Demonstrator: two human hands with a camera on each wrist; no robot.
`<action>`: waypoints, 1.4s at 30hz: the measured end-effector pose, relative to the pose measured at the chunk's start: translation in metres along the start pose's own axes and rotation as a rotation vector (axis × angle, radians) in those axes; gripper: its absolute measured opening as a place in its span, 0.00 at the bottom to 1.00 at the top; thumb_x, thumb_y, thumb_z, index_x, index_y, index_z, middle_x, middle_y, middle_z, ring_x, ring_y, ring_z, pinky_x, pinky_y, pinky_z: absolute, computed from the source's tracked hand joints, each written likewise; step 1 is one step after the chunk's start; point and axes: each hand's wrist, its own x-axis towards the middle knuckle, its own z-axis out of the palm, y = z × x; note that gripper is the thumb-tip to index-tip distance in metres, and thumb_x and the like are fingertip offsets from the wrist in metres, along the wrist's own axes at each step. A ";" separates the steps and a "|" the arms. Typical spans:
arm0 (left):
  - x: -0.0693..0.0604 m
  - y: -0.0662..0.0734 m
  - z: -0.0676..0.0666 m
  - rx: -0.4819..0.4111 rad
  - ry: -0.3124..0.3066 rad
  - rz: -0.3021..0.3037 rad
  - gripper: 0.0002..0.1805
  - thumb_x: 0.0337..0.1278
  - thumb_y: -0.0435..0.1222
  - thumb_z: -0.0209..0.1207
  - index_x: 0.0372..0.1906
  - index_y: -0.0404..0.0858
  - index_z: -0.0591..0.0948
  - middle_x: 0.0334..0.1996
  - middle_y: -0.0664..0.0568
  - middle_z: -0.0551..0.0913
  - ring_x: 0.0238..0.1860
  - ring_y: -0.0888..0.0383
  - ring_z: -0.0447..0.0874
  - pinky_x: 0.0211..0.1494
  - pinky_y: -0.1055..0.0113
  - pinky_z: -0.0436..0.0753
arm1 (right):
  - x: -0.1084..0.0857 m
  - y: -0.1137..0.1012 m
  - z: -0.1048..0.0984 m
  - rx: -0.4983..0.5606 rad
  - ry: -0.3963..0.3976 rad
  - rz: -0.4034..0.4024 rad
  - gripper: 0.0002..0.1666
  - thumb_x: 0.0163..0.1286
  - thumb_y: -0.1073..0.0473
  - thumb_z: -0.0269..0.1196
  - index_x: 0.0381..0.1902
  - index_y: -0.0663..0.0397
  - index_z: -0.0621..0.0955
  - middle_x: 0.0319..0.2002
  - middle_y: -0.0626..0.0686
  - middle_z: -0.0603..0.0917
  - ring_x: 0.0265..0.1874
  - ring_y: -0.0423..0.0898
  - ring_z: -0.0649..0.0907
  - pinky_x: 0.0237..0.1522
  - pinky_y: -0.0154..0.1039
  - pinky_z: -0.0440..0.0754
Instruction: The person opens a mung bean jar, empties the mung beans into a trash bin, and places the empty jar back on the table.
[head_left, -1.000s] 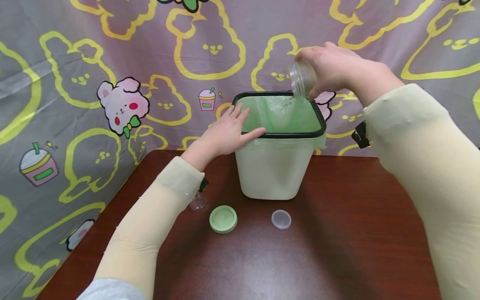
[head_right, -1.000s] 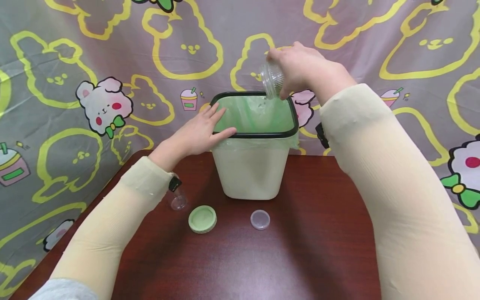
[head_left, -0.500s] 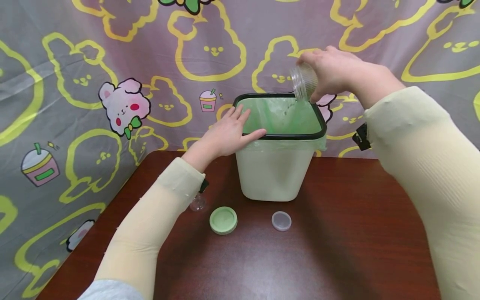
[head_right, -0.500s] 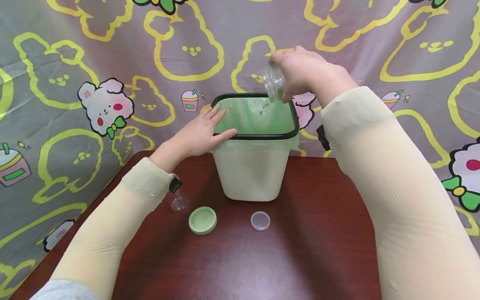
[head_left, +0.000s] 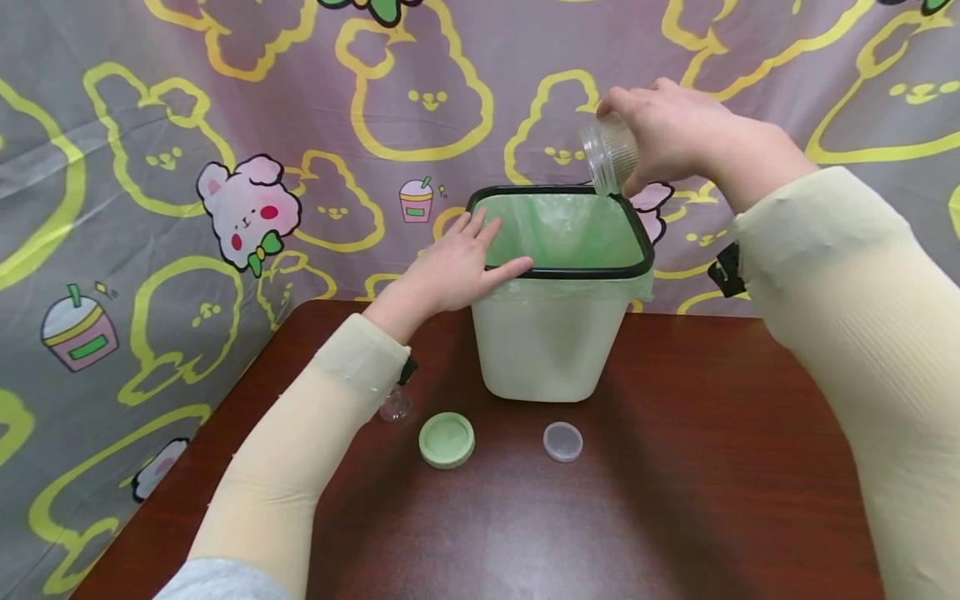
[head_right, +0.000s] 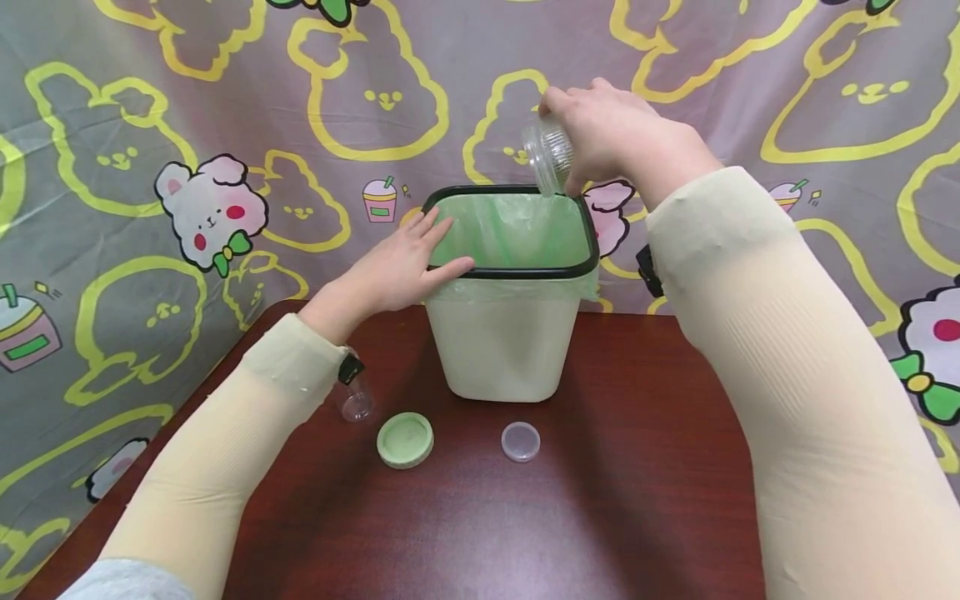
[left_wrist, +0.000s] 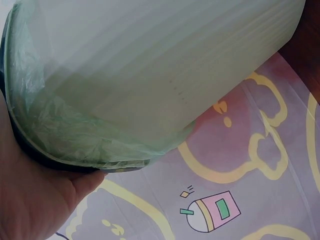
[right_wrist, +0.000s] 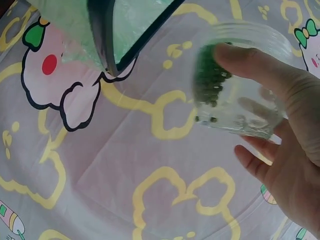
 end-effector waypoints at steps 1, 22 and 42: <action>0.000 0.000 0.000 0.001 0.001 -0.001 0.54 0.56 0.75 0.34 0.77 0.43 0.51 0.77 0.45 0.44 0.76 0.48 0.37 0.69 0.44 0.57 | 0.000 0.000 0.000 -0.003 -0.003 -0.004 0.56 0.44 0.59 0.75 0.69 0.60 0.60 0.62 0.67 0.69 0.54 0.69 0.65 0.46 0.65 0.69; -0.001 0.000 -0.001 0.008 -0.011 -0.003 0.53 0.57 0.75 0.34 0.78 0.43 0.50 0.77 0.46 0.43 0.76 0.48 0.36 0.70 0.46 0.56 | 0.000 0.001 0.004 0.009 -0.022 -0.027 0.55 0.43 0.60 0.76 0.68 0.62 0.61 0.60 0.67 0.71 0.53 0.69 0.65 0.47 0.65 0.68; -0.001 0.001 -0.001 0.003 -0.014 -0.005 0.54 0.55 0.75 0.33 0.78 0.44 0.50 0.77 0.47 0.43 0.76 0.49 0.36 0.68 0.42 0.59 | -0.002 0.000 -0.001 -0.020 0.023 -0.013 0.55 0.44 0.60 0.74 0.69 0.61 0.61 0.62 0.67 0.69 0.55 0.69 0.64 0.50 0.66 0.68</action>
